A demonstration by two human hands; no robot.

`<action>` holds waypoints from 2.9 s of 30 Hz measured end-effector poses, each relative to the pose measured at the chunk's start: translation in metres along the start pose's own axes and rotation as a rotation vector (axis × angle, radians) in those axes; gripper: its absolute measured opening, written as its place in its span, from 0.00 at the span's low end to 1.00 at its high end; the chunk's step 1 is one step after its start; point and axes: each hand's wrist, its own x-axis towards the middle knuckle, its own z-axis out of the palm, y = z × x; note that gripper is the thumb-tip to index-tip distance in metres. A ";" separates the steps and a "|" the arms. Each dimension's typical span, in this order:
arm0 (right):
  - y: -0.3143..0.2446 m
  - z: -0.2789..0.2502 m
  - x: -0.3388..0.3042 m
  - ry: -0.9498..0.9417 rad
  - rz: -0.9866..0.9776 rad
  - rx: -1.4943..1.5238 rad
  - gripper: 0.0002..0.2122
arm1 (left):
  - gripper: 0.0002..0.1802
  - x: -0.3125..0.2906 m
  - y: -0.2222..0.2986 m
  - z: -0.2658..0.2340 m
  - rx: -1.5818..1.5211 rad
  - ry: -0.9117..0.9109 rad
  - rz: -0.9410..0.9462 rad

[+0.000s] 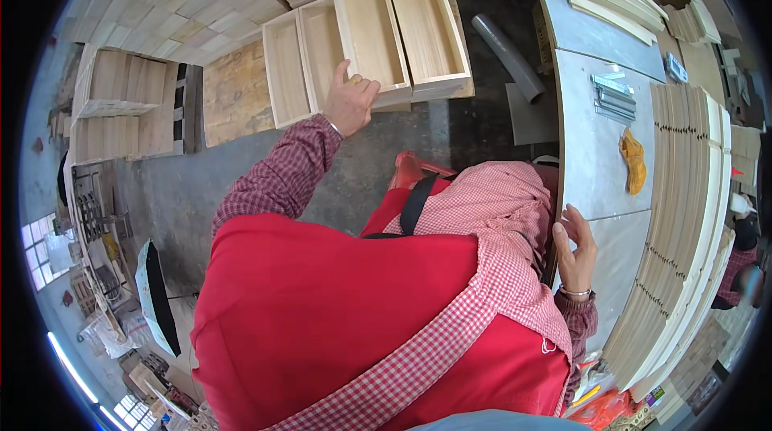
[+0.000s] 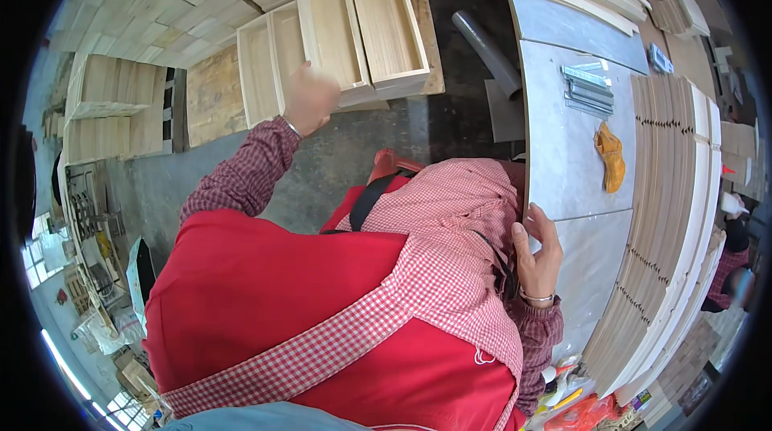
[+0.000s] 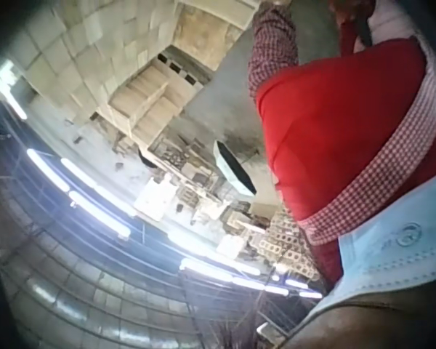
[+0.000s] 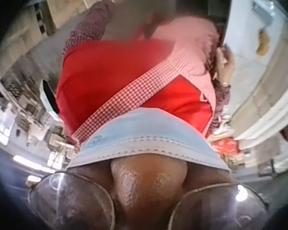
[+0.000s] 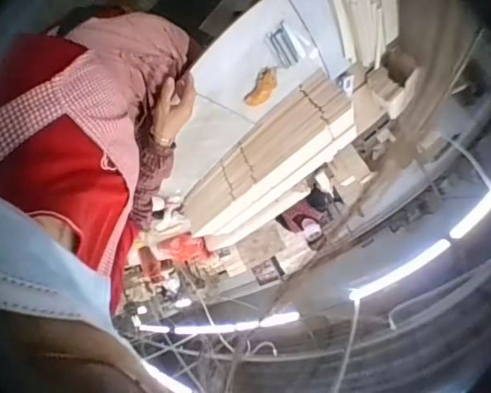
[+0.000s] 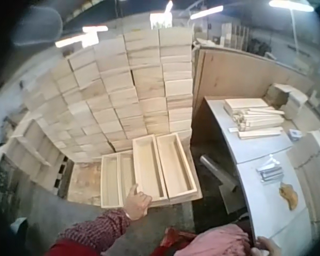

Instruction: The recorder is assembling small wooden boxes by applying glue to the edges and using a pneumatic nail gun to fasten the pieces together.

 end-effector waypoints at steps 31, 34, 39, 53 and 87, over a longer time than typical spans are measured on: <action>0.007 0.069 0.039 0.001 -0.054 0.188 0.17 | 0.26 -0.020 -0.112 0.018 0.151 -0.345 -0.101; -0.010 0.044 0.004 0.093 0.078 0.182 0.17 | 0.26 -0.011 -0.102 0.014 0.079 -0.289 -0.183; 0.009 0.019 -0.021 0.125 0.117 0.339 0.15 | 0.18 0.032 -0.057 0.000 0.156 -0.274 -0.160; 0.016 0.013 -0.033 0.185 0.143 0.321 0.15 | 0.18 0.047 -0.043 -0.001 0.143 -0.230 -0.125; 0.061 -0.156 -0.107 1.074 0.260 0.909 0.14 | 0.25 0.558 0.439 -0.061 -0.176 0.077 1.244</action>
